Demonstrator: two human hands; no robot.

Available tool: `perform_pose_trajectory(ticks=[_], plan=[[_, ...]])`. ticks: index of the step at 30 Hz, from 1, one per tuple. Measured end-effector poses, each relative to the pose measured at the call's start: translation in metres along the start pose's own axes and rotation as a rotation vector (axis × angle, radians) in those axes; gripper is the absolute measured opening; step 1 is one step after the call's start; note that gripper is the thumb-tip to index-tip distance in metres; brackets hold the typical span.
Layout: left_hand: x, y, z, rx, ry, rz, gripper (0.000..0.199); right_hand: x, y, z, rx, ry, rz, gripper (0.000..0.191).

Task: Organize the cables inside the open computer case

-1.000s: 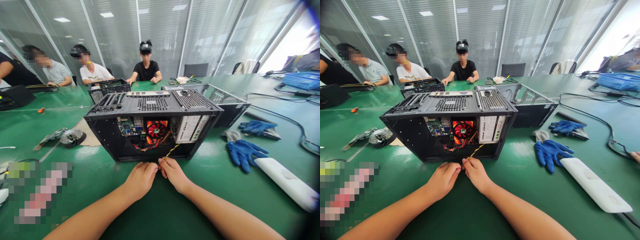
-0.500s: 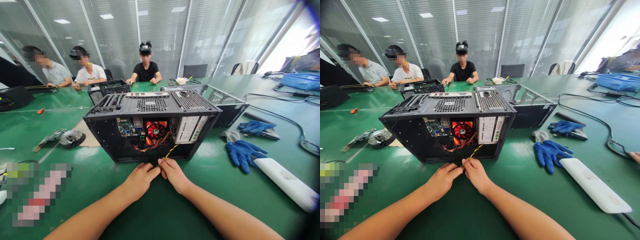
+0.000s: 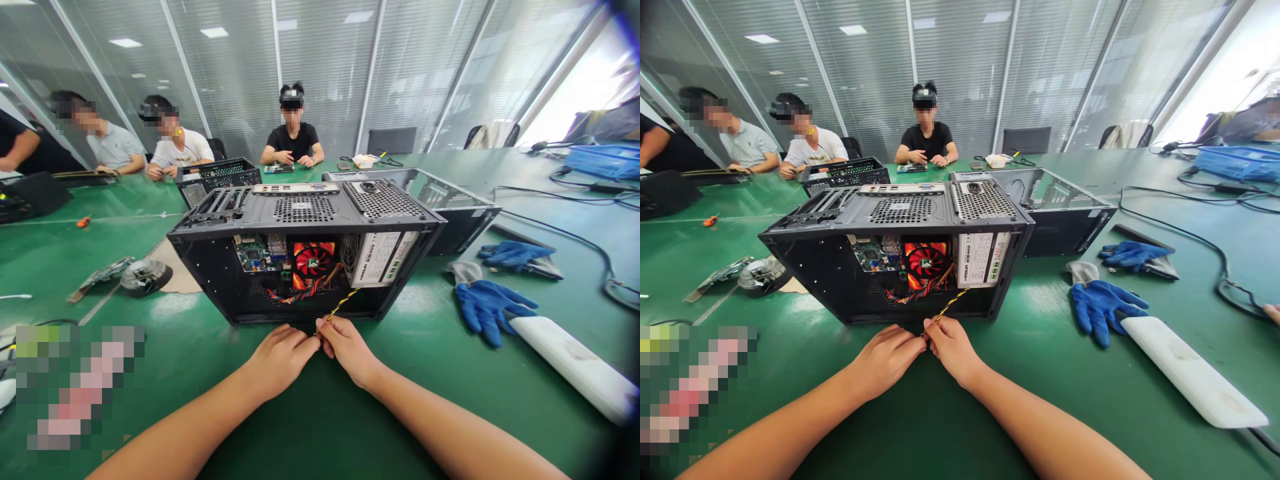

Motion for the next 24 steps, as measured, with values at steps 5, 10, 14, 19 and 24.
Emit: perform_pose_trajectory(ticks=[5, 10, 14, 19, 24], plan=[[0.001, 0.003, -0.005, 0.019, 0.045, 0.002, 0.019, -0.001, -0.002, 0.001, -0.021, -0.013, -0.015, 0.049], [0.003, -0.001, -0.01, -0.044, 0.108, -0.08, 0.017, 0.0, -0.001, 0.001, -0.026, -0.019, 0.0, 0.049], [0.002, -0.009, -0.01, -0.085, 0.134, -0.188, 0.018, 0.0, 0.0, 0.001, -0.003, -0.002, 0.013, 0.051], [0.001, -0.017, -0.009, -0.18, 0.115, -0.308, 0.015, -0.001, -0.003, 0.0, 0.005, 0.013, -0.007, 0.052], [0.004, -0.015, -0.013, -0.143, 0.13, -0.26, 0.014, -0.001, -0.005, 0.0, 0.019, 0.012, -0.031, 0.049]])
Point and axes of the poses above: each hand's wrist, its own x-axis towards the middle knuckle, its own z-axis out of the palm, y = z × x, the point moved 7 cm from there along x, towards the middle knuckle, and after that the axes turned 6 degrees about -z, right-handed, at the moved point
